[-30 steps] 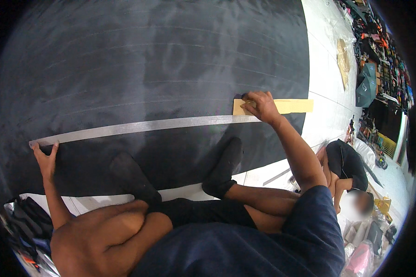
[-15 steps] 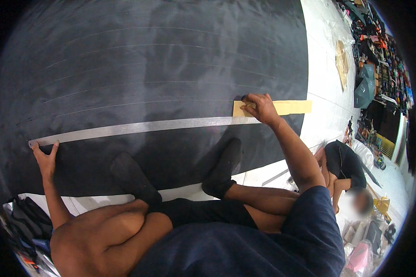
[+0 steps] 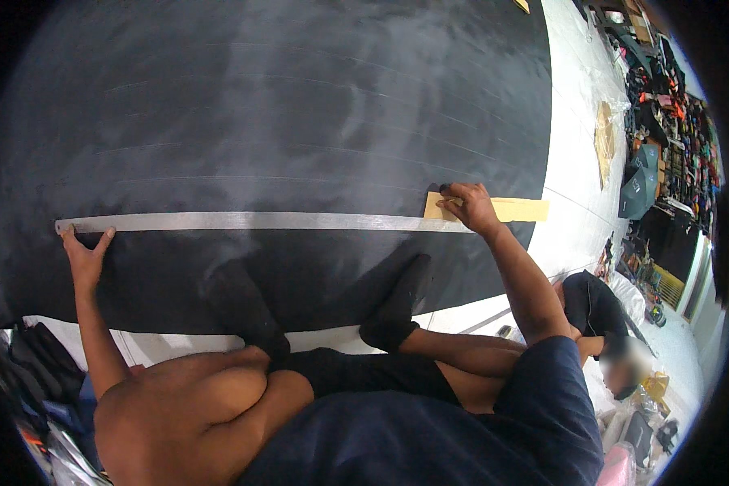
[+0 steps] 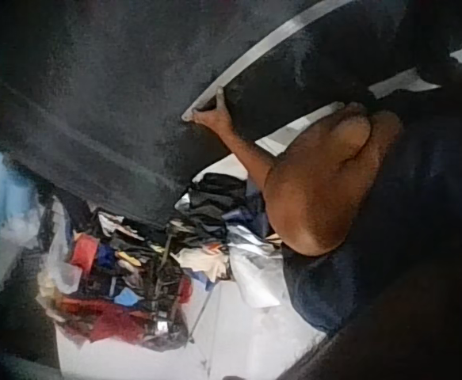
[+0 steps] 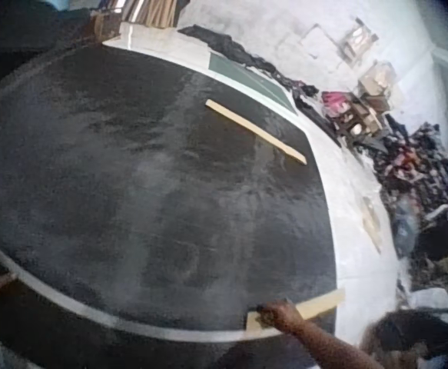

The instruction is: The person uses a metal ruler and a pencil to draw straight lines on a large black fabric laid on the floor. They repeatedly reposition the ruler and mark the fabric with a pencil.

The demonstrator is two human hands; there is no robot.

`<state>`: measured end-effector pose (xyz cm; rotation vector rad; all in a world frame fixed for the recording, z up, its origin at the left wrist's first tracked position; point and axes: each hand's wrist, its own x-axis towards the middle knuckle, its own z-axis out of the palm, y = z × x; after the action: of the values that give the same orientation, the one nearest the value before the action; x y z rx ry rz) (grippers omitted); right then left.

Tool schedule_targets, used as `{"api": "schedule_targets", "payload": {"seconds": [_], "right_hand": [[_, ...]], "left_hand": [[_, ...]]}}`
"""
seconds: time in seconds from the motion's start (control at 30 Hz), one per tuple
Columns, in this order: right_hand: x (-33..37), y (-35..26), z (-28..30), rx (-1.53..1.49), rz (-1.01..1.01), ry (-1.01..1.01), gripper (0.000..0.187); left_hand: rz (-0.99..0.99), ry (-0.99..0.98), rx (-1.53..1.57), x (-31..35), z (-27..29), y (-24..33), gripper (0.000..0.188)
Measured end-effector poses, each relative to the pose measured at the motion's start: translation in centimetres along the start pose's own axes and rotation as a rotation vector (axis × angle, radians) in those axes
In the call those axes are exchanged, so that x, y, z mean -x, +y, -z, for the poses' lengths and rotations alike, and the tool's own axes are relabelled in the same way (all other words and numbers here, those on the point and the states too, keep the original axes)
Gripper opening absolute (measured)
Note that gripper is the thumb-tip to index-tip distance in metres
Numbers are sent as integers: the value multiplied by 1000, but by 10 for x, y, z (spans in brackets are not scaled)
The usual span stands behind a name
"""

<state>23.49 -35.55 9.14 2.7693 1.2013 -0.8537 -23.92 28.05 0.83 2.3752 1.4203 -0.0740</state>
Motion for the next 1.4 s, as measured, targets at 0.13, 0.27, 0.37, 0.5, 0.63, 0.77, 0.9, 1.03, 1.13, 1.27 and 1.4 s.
{"api": "schedule_targets", "payload": {"seconds": [0.13, 0.27, 0.37, 0.5, 0.63, 0.77, 0.9, 1.03, 1.13, 1.27, 1.4], "right_hand": [[-3, -4, 3, -27, 31, 25, 23], [-6, -1, 1, 32, 49, 50, 24], [-13, -2, 7, -3, 64, -32, 29], [-35, -16, 26, -141, 5, -44, 27], [-105, -137, 36, -357, 12, -29, 25], [-173, -279, 25, -317, 285, -58, 24], [-236, -419, 10, -291, 463, -12, 24], [-277, -521, -5, -330, 545, 39, 29], [-295, -575, -29, -351, 587, 66, 29], [-308, -611, -46, -402, 632, 91, 27], [-302, -622, -54, -357, 686, 146, 24]], "left_hand": [[22, 21, -56, 1, -4, -9, 113], [8, -24, -9, -2, -3, -10, 111], [-25, -84, 126, 1, 11, -7, 109], [166, -55, -162, 13, 14, 45, 123], [108, 66, -67, 28, 11, 44, 119], [85, 309, 59, 36, -13, 25, 86], [99, 429, 61, 31, -24, 29, 64], [73, 503, 106, 33, -25, 34, 53], [83, 515, 131, 33, -26, 32, 52], [96, 508, 178, 33, -24, 34, 52], [103, 512, 191, 35, -23, 30, 54]]}}
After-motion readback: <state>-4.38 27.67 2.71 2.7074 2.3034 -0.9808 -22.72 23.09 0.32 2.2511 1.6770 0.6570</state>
